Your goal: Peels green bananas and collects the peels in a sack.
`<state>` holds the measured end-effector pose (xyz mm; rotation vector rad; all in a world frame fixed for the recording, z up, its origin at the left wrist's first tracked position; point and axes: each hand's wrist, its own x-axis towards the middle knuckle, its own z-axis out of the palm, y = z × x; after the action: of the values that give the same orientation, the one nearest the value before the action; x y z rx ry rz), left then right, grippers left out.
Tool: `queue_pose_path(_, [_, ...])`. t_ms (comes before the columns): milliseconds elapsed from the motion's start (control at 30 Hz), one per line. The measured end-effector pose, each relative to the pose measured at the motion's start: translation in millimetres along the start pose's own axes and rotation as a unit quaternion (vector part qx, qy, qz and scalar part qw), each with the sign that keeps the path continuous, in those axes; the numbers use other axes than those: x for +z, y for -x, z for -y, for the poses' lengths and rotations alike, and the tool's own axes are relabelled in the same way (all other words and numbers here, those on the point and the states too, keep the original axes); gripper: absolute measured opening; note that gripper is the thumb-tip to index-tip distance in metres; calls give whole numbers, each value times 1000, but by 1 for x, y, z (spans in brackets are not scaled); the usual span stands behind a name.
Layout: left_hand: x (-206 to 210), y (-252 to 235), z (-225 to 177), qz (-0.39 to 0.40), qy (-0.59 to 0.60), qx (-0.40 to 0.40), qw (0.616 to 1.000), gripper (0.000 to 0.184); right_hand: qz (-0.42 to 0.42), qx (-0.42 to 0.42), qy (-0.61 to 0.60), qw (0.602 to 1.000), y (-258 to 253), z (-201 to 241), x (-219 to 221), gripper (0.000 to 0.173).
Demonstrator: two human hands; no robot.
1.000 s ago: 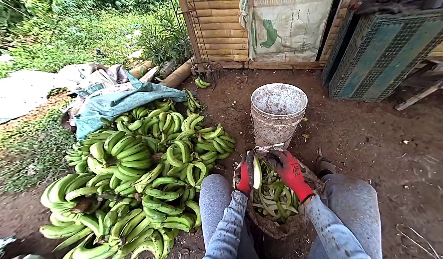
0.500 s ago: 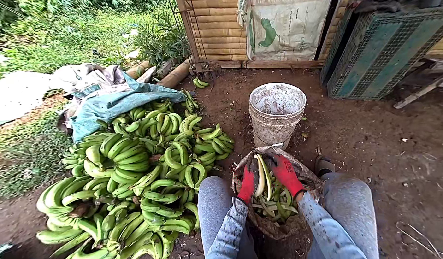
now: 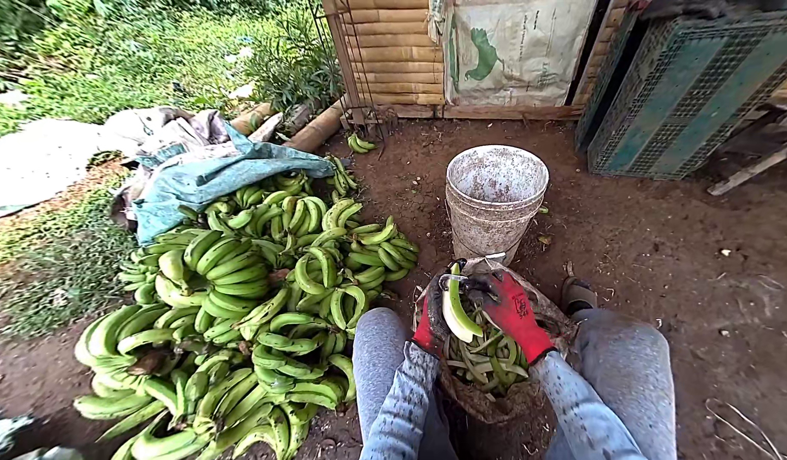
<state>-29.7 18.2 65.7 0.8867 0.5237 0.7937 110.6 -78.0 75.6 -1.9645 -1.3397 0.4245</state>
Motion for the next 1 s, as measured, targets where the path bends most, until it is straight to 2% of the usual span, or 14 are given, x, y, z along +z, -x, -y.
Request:
queue_pose_path(133, [3,9,7,-30,-45,-17,998,38,-66,119,-39,990,-12,-4,8,40])
queue_pose_path(200, [-6,6,11,-69,-43,-20,996,38,-88,114,-100,984,-8,-1,0,38])
queue_pose_path(267, [-4,-5,2,-100,-54,15,993,37,-103,67,-159,980,-3,-1,-7,34])
queue_pose_path(333, [21,-27,-28,-138,-87,88,983,36,-110,49,-214,969,-3,-3,-8,32])
queue_pose_path(400, [64,-60,-69,-165,-112,186,962,39,-119,77,-229,963,-5,-6,-3,32])
queue_pose_path(467, [106,-107,-112,-144,-97,317,932,42,-112,94,-211,967,-5,-11,5,33])
queue_pose_path(533, [127,-128,-152,-102,-162,397,897,51,-80,71,-174,979,-3,-9,11,34])
queue_pose_path(633, [102,-97,-192,-95,-245,468,843,58,-41,30,-111,992,0,-7,17,36])
queue_pose_path(700, [42,-50,-191,-108,-279,504,810,53,-34,23,-93,995,1,-7,19,38])
queue_pose_path(733, [2,-21,-176,-151,-305,487,804,51,-30,20,-86,996,1,-8,19,38])
queue_pose_path(800, [-92,33,-124,-320,-358,377,792,51,-17,18,-74,997,4,-9,20,37])
queue_pose_path(900, [-234,96,-48,-579,-361,136,718,71,0,15,-62,998,3,-9,21,34])
queue_pose_path(967, [-288,144,-20,-655,-320,-68,681,82,16,25,-51,998,5,-10,24,34])
queue_pose_path(1000, [-305,162,-8,-667,-280,-129,678,82,27,29,-41,998,7,-11,26,34])
